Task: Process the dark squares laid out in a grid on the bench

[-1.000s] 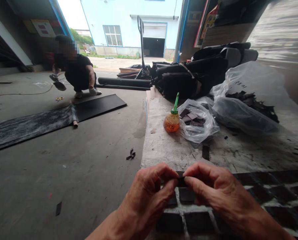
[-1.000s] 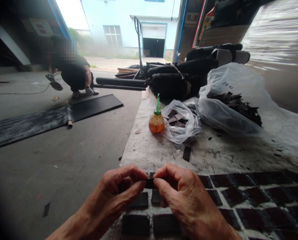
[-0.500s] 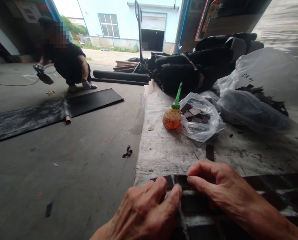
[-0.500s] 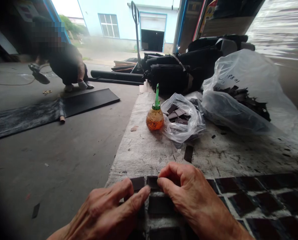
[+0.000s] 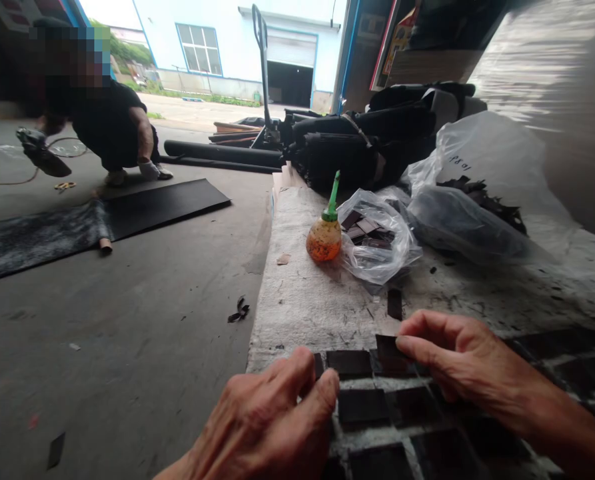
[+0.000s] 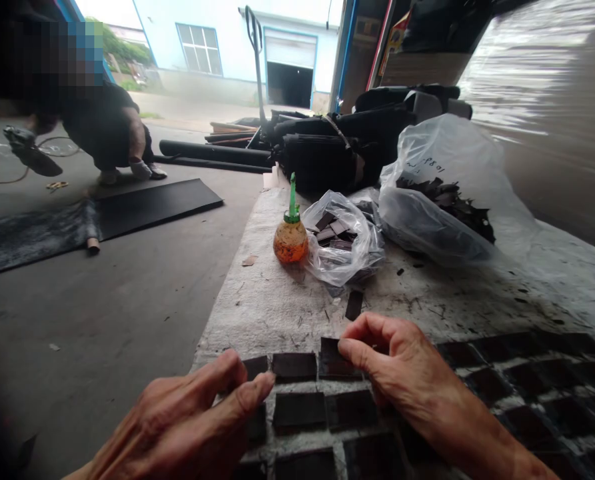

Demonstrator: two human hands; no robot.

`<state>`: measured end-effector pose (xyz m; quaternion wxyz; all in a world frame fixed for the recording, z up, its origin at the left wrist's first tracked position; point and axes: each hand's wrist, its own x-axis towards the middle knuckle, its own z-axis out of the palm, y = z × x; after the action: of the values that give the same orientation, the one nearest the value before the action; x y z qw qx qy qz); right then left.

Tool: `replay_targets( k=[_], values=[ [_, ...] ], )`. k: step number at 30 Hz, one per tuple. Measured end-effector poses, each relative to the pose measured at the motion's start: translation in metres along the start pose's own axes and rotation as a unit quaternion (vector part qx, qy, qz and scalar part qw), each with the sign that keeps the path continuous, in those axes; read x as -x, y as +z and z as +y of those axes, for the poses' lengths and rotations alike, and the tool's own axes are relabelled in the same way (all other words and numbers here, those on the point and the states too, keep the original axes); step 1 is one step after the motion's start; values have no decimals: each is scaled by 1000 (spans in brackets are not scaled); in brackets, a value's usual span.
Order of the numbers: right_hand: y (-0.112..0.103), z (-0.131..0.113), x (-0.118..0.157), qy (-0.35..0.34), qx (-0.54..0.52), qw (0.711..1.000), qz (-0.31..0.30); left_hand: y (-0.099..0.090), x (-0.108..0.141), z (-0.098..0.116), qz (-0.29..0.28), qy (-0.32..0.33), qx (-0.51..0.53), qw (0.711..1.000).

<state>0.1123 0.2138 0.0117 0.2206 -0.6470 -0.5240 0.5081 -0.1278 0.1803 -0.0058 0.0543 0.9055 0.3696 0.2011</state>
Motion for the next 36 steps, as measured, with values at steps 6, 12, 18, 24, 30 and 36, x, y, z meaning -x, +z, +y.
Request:
replay_targets(
  k=[6, 12, 18, 24, 30, 36],
  values=[
    [-5, 11, -2, 2, 7, 999, -33, 14, -26, 10, 34, 69, -53, 996],
    [-2, 17, -8, -27, 52, 998, -34, 41, -34, 7, 74, 81, -36, 993],
    [2, 18, -8, -44, 71, 996, -13, 46, -35, 6, 30, 67, -4, 997],
    [5, 18, -6, -37, 82, 996, 4, 39, -35, 7, -22, 65, -5, 998],
    [6, 16, -5, -37, 93, 995, 8, 46, -29, 7, -5, 43, 27, 999],
    [-5, 14, -2, -51, 103, 993, 15, 36, -33, 8, -111, 50, -35, 992]
  ],
)
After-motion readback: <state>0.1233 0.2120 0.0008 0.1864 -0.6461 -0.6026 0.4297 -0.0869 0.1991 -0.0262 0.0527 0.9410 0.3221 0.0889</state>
